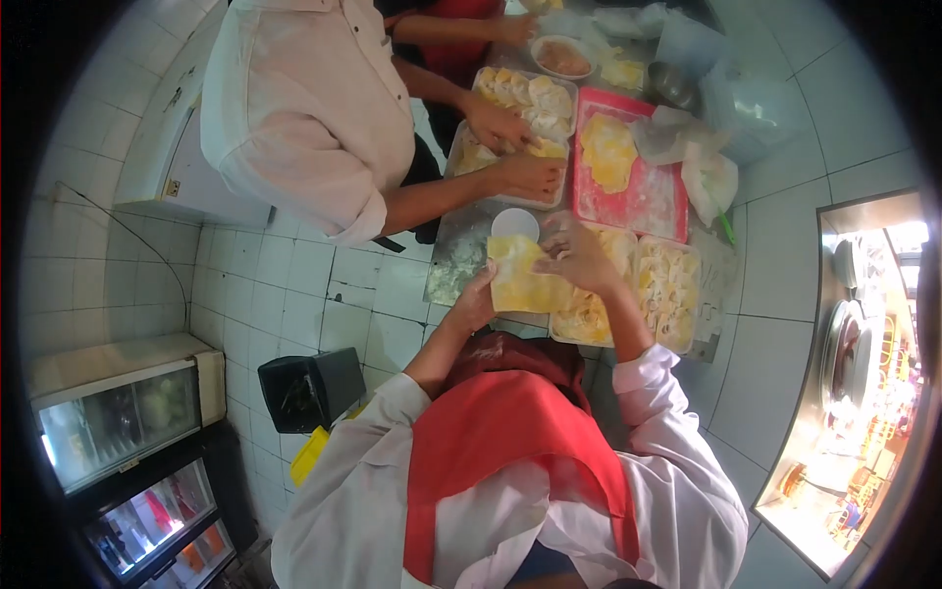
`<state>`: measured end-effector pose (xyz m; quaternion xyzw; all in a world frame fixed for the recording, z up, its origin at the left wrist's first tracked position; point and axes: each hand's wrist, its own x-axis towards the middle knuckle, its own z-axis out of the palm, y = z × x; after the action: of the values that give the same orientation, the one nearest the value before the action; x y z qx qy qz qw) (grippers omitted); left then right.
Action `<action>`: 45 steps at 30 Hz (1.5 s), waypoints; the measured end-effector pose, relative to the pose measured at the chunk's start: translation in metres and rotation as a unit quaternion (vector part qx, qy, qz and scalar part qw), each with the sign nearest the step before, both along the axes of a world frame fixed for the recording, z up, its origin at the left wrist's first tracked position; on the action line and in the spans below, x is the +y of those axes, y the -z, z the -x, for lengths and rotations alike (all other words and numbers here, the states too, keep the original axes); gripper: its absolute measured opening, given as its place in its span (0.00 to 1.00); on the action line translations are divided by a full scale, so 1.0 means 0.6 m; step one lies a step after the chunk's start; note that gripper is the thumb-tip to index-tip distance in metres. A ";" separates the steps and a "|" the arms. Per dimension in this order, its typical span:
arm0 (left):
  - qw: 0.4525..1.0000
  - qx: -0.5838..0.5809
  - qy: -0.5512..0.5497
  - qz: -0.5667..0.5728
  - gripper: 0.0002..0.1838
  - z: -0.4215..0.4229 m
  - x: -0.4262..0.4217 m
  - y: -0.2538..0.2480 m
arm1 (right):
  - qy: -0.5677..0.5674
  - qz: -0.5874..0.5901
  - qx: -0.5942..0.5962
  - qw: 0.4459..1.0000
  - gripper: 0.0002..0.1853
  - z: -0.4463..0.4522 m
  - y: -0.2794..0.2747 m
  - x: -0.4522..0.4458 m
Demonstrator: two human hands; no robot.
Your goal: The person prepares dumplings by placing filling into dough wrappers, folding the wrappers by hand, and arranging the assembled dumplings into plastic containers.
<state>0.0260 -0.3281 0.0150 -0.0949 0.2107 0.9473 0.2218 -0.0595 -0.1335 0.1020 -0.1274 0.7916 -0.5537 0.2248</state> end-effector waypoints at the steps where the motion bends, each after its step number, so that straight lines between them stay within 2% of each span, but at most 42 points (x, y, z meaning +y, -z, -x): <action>1: 1.000 0.004 0.002 0.019 0.25 0.003 -0.004 0.008 | -0.001 0.000 0.002 1.000 0.29 0.004 0.021 -0.009; 2: 1.000 0.005 0.000 0.020 0.25 0.003 -0.011 0.016 | -0.002 0.010 0.037 0.999 0.24 0.012 0.058 -0.020; 4: 0.980 -0.020 -0.043 0.195 0.25 -0.002 -0.025 0.017 | -0.009 0.021 0.070 0.997 0.20 0.019 0.102 -0.038; 5: 0.979 -0.020 -0.048 0.196 0.25 -0.002 -0.035 0.016 | -0.004 -0.134 0.186 0.973 0.18 0.024 0.117 -0.047; 6: 0.976 0.000 -0.082 0.204 0.25 -0.003 -0.044 0.011 | 0.001 -0.284 0.296 0.912 0.18 0.026 0.120 -0.056; 7: 0.970 0.018 -0.115 0.211 0.24 -0.006 -0.051 0.007 | -0.004 -0.282 0.296 0.912 0.18 0.023 0.123 -0.061; 9: 0.971 0.033 -0.139 0.191 0.22 -0.008 -0.064 -0.008 | -0.048 -0.392 0.328 0.858 0.23 0.020 0.125 -0.073; 10: 0.971 0.050 -0.158 0.170 0.20 -0.009 -0.071 -0.014 | -0.053 -0.390 0.331 0.858 0.23 0.019 0.124 -0.079; 12: 0.964 0.072 -0.170 0.191 0.20 -0.009 -0.079 -0.012 | -0.091 -0.450 0.291 0.840 0.25 0.018 0.120 -0.085; 17: 0.949 0.080 -0.179 0.246 0.22 0.003 -0.070 -0.014 | -0.068 -0.442 0.294 0.845 0.25 0.014 0.129 -0.080; 19: 0.954 0.032 -0.155 0.253 0.22 0.015 -0.056 -0.046 | -0.072 -0.452 0.300 0.837 0.25 0.011 0.120 -0.072; 21: 0.948 0.047 -0.152 0.277 0.24 0.025 -0.044 -0.055 | 0.007 -0.366 0.356 0.860 0.19 0.009 0.104 -0.066; 22: 0.940 0.057 -0.151 0.302 0.27 0.027 -0.038 -0.058 | 0.009 -0.369 0.353 0.860 0.19 0.008 0.094 -0.060; 23: 0.941 0.055 -0.145 0.300 0.27 0.030 -0.033 -0.060 | 0.046 -0.240 0.309 0.919 0.18 0.005 0.084 -0.050; 24: 0.938 0.049 -0.151 0.307 0.23 0.035 -0.027 -0.065 | 0.086 -0.105 0.258 0.957 0.18 0.002 0.074 -0.041; 25: 0.936 0.042 -0.154 0.314 0.19 0.037 -0.020 -0.071 | 0.093 -0.110 0.253 0.957 0.18 -0.006 0.066 -0.035; 26: 0.939 0.039 -0.141 0.312 0.19 0.035 -0.013 -0.078 | 0.111 0.005 0.142 0.984 0.19 -0.020 0.058 -0.031; 27: 0.953 0.044 -0.110 0.279 0.18 0.035 -0.009 -0.087 | 0.129 0.122 0.033 0.984 0.20 -0.032 0.046 -0.028; 29: 0.966 0.054 -0.069 0.244 0.17 0.042 0.011 -0.090 | 0.139 0.074 0.039 0.987 0.23 -0.052 -0.014 -0.028; 31: 0.965 0.077 -0.076 0.238 0.16 0.045 0.038 -0.089 | 0.137 0.026 0.047 0.989 0.26 -0.067 -0.035 -0.011; 32: 0.965 0.079 -0.078 0.237 0.16 0.049 0.047 -0.090 | 0.123 0.013 0.144 0.982 0.27 -0.069 -0.038 -0.002; 33: 0.948 0.103 -0.077 0.290 0.15 0.053 0.054 -0.096 | 0.105 0.001 0.240 0.965 0.28 -0.070 -0.041 0.005; 34: 0.928 0.124 -0.077 0.342 0.15 0.053 0.060 -0.102 | 0.099 0.005 0.241 0.965 0.28 -0.071 -0.042 0.017; 36: 0.921 0.132 -0.081 0.358 0.14 0.049 0.078 -0.118 | 0.025 -0.100 0.396 0.913 0.29 -0.068 -0.049 0.040; 38: 0.913 0.141 -0.082 0.375 0.13 0.050 0.084 -0.134 | 0.010 -0.125 0.418 0.900 0.29 -0.064 -0.063 0.052; 40: 0.882 0.176 -0.060 0.433 0.13 0.045 0.085 -0.161 | -0.012 -0.149 0.436 0.887 0.30 -0.069 -0.082 0.057; 42: 0.859 0.198 -0.091 0.463 0.13 0.037 0.086 -0.182 | 0.005 -0.124 0.375 0.919 0.31 -0.065 -0.096 0.049; 44: 0.829 0.209 -0.134 0.502 0.12 0.025 0.081 -0.185 | -0.003 -0.070 0.377 0.924 0.32 -0.059 -0.088 0.038; 45: 0.846 0.185 -0.138 0.481 0.11 0.018 0.079 -0.178 | 0.003 -0.026 0.372 0.928 0.32 -0.056 -0.082 0.031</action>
<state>0.0149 -0.2806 0.1215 -0.0402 0.6616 0.7483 -0.0274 -0.0261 -0.1151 0.1511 -0.3155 0.8328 -0.4470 -0.0843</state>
